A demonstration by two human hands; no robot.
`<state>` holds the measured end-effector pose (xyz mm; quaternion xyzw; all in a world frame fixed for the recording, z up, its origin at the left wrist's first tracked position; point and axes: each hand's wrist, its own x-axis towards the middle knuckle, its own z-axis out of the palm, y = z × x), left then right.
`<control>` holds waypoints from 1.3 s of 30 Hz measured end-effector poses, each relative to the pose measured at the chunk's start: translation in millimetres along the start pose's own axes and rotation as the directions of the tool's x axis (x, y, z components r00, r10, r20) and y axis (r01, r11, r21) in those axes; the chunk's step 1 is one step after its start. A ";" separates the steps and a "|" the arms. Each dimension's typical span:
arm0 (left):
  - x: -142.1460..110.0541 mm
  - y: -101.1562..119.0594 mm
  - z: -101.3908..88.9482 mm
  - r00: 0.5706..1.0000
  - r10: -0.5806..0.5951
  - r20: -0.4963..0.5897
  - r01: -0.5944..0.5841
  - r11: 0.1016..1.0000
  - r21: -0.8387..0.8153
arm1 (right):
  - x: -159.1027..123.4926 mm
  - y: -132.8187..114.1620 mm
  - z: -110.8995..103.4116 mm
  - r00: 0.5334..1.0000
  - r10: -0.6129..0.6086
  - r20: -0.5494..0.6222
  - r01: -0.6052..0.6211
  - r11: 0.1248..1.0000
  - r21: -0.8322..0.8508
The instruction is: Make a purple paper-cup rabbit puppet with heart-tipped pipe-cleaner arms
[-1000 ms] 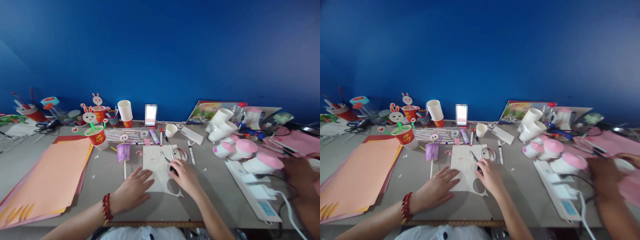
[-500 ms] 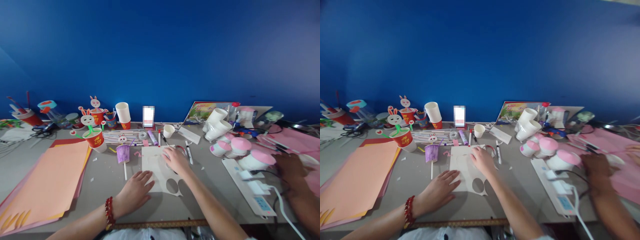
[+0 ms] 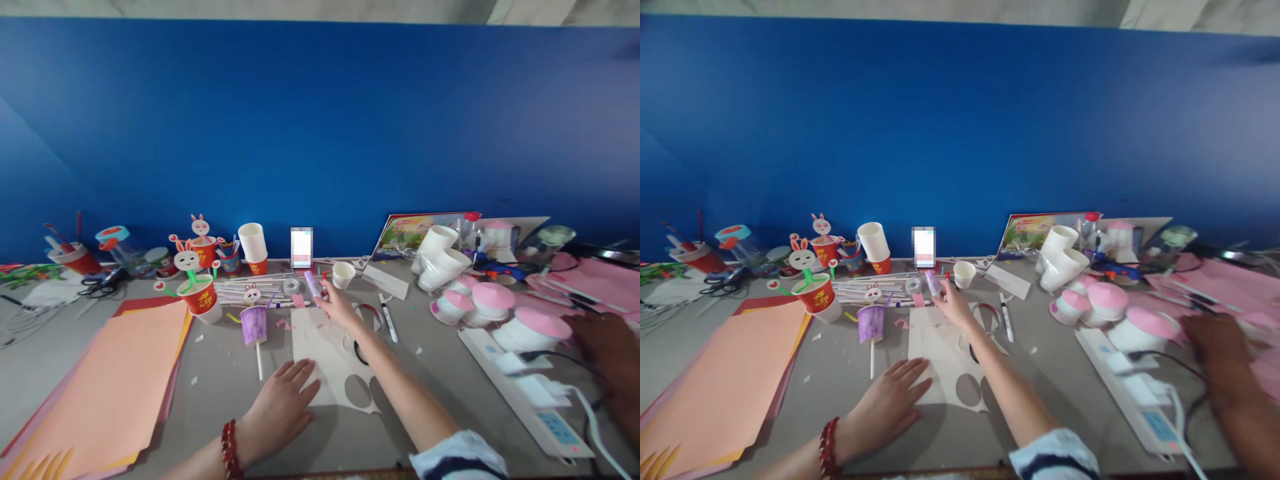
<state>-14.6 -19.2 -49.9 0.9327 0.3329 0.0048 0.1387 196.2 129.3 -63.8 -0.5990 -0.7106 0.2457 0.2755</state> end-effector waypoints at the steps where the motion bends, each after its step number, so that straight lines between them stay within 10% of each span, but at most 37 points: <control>1: 0.0 -0.3 0.0 1.000 0.002 0.002 -0.002 1.000 -0.003 | -9.5 3.6 -2.5 1.000 -0.010 0.013 0.009 0.998 0.058; 14: -1.4 -3.6 -3.2 0.998 0.019 -0.056 -0.022 0.998 -0.052 | -96.1 -14.5 -24.8 0.995 -0.098 -0.008 0.093 0.919 0.383; 21: 0.8 -10.0 -13.7 0.883 -0.137 -0.449 0.023 0.968 -0.251 | -111.7 -33.1 -2.2 0.933 -0.011 0.358 -0.315 0.451 0.835; 29: 0.7 -7.0 -13.3 0.927 -0.182 -0.327 0.020 0.896 -0.443 | -132.3 -43.2 20.4 0.867 0.042 0.496 -0.492 0.223 0.841; 34: 2.8 -1.3 -17.4 0.900 -0.226 -0.373 -0.024 0.829 -0.558 | -141.5 -43.2 25.2 0.797 0.105 0.595 -0.591 -0.071 0.803; 39: 4.7 1.9 -18.2 0.872 -0.178 -0.455 -0.041 0.901 -0.432 | -145.7 -49.1 29.4 0.788 0.081 0.610 -0.603 -0.093 0.792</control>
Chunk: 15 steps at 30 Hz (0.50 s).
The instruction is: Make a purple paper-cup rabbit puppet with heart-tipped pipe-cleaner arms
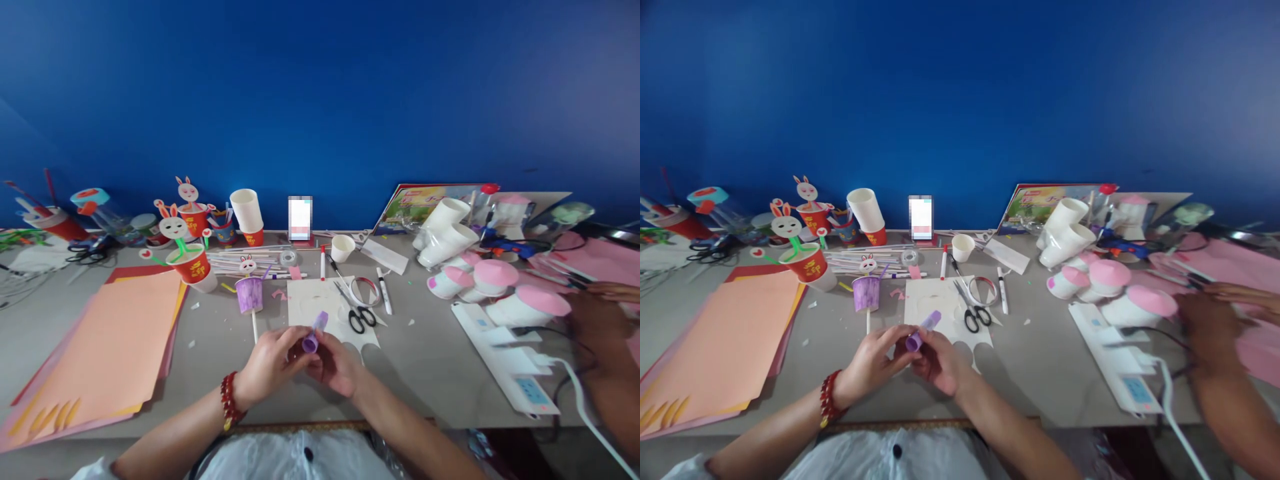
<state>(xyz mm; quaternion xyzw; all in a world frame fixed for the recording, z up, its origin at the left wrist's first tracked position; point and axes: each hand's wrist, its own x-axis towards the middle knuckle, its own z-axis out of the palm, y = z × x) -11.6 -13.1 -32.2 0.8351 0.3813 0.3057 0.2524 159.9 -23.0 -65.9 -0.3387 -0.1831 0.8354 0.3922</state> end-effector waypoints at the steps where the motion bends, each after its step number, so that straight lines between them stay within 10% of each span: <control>1: -0.3 -0.1 0.0 1.000 0.021 -0.006 -0.020 1.000 0.020 | 0.0 1.3 0.7 1.000 0.001 -0.009 -0.001 1.000 -0.004; 15: -14.0 4.7 -4.8 0.985 0.159 -0.062 -0.156 0.987 0.047 | -8.6 22.9 16.0 0.999 0.044 -0.002 -0.042 0.965 0.258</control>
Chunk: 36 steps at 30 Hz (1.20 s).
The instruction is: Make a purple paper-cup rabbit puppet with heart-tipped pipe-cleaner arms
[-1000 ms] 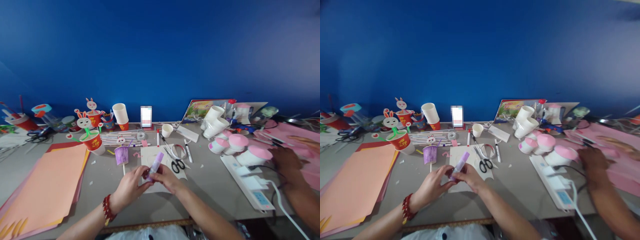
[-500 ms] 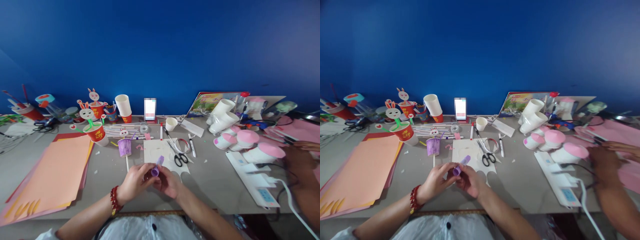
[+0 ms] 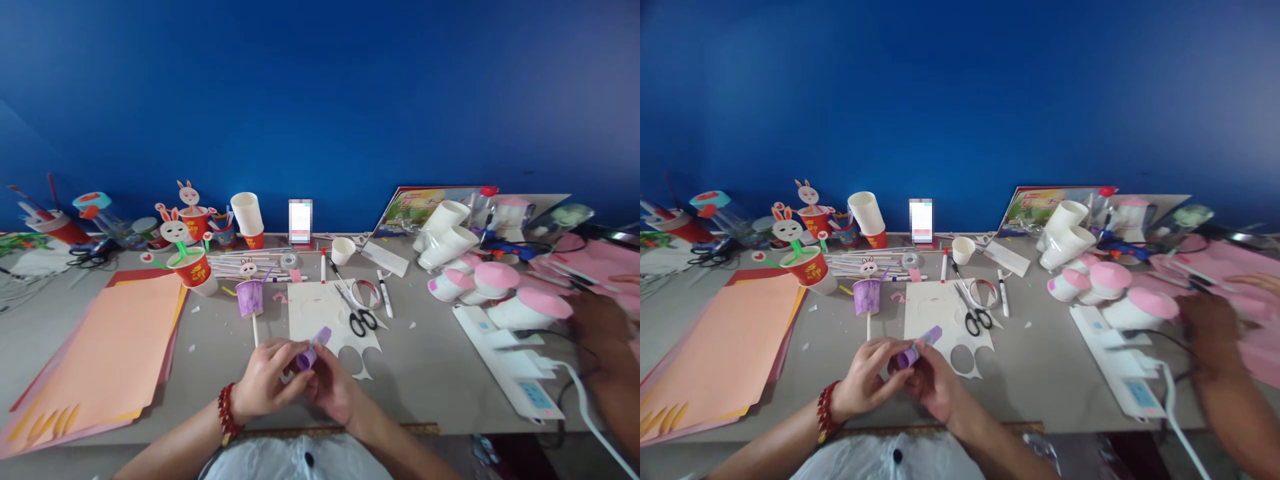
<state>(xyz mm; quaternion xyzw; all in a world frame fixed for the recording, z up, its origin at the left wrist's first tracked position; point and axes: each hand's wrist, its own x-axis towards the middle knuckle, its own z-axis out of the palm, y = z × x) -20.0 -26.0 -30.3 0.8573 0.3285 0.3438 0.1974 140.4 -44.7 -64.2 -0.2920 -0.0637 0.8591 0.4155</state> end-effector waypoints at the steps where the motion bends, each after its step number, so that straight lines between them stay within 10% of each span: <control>1: -2.0 -0.2 -0.1 1.000 -0.002 0.018 0.002 1.000 -0.006 | -1.3 1.2 -1.3 1.000 -0.027 -0.012 0.026 0.999 -0.041; 6: -8.6 -2.5 2.2 0.982 -0.096 0.162 0.088 0.995 0.052 | -7.5 -4.5 -7.9 0.939 -0.340 -0.055 0.267 0.820 -0.507; 11: -7.2 -6.5 8.8 0.943 -0.227 0.242 0.213 0.974 0.083 | -15.3 -18.2 -2.4 0.845 -0.494 0.206 0.286 0.092 -0.954; 14: -6.4 -9.1 12.5 0.925 -0.273 0.266 0.254 0.962 0.103 | -17.3 -19.0 0.7 0.823 -0.507 0.255 0.196 -0.168 -0.966; 36: -11.3 -19.7 24.7 0.925 -0.277 0.260 0.272 0.961 0.054 | -22.3 -31.2 2.1 0.827 -0.448 0.339 0.127 -0.439 -0.890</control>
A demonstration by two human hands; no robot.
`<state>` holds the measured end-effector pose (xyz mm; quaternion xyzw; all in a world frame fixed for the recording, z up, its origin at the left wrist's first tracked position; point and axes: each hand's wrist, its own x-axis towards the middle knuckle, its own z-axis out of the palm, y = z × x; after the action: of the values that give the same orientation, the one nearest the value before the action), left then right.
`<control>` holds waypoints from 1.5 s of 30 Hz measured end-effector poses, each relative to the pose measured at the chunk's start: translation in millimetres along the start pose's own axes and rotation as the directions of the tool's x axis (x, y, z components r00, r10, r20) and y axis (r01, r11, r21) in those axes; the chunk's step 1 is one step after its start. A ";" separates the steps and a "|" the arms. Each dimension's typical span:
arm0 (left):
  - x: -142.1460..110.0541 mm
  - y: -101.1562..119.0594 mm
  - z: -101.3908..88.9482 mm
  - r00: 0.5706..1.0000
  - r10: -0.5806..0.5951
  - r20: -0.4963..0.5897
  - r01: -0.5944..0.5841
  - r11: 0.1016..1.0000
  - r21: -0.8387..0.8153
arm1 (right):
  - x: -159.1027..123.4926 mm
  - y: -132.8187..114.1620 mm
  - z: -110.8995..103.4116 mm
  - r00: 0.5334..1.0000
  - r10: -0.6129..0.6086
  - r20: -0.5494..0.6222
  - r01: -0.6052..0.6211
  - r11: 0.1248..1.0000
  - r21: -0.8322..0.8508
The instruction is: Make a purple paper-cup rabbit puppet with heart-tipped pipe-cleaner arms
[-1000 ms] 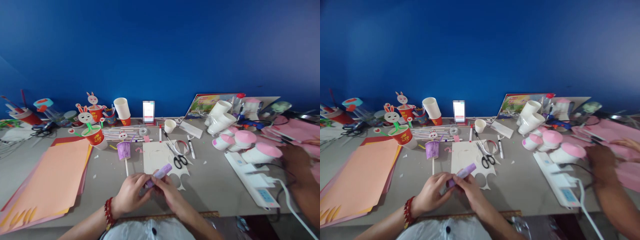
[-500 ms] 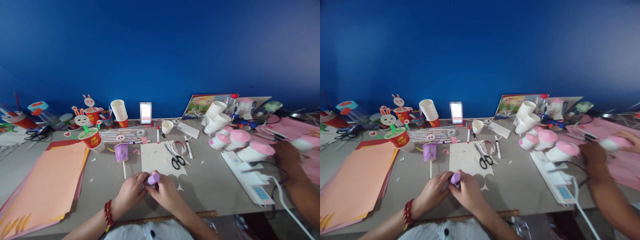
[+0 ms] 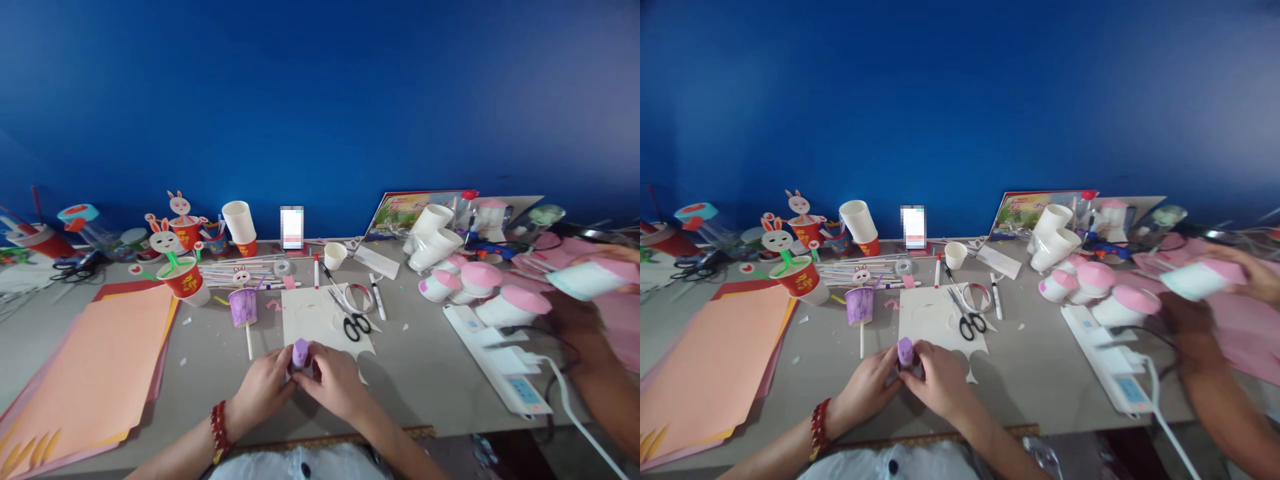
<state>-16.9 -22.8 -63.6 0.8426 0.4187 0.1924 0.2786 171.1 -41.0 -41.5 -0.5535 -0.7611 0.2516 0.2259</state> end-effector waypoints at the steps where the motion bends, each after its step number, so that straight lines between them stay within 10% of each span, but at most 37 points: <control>1: 0.4 1.2 -0.3 1.000 -0.002 0.009 0.002 1.000 -0.002 | 0.7 -0.4 1.0 1.000 0.009 0.001 -0.009 1.000 -0.019; 9: 6.0 -0.4 -23.8 0.998 0.055 0.020 -0.055 0.998 -0.024 | 8.6 7.1 -6.0 0.998 -0.010 -0.059 0.006 0.998 -0.055; 16: 106.1 -19.9 -110.7 0.988 0.060 -0.144 -0.005 0.936 0.353 | 18.3 17.4 -16.8 0.984 0.073 -0.163 -0.059 0.994 0.090; 26: 195.5 -49.5 -96.2 0.990 -0.110 0.087 0.062 0.900 0.431 | 12.4 30.6 -14.9 0.958 0.114 -0.262 0.011 0.901 0.433; 33: 145.8 -16.1 -116.8 0.994 0.053 0.094 -0.054 0.999 0.006 | 19.1 29.2 -33.7 0.858 0.338 -0.388 0.173 0.520 0.836; 35: 116.9 -0.9 -110.7 0.985 0.156 0.079 -0.068 0.756 -0.651 | 22.3 17.8 -43.8 0.830 0.344 -0.439 0.259 0.460 0.849; 38: 81.9 18.1 -96.4 0.982 0.145 0.118 0.060 0.352 -0.934 | 24.8 -0.4 -53.7 0.812 0.311 -0.495 0.329 0.456 0.827; 45: 58.0 38.9 -84.2 0.995 0.090 0.051 0.022 0.291 -0.956 | 17.9 -21.7 -48.0 0.811 0.265 -0.522 0.325 0.538 0.778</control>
<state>-7.2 31.2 31.2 0.5282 0.1903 0.3693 0.7405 180.1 -23.2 10.4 -0.4096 -0.4450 0.3984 0.6896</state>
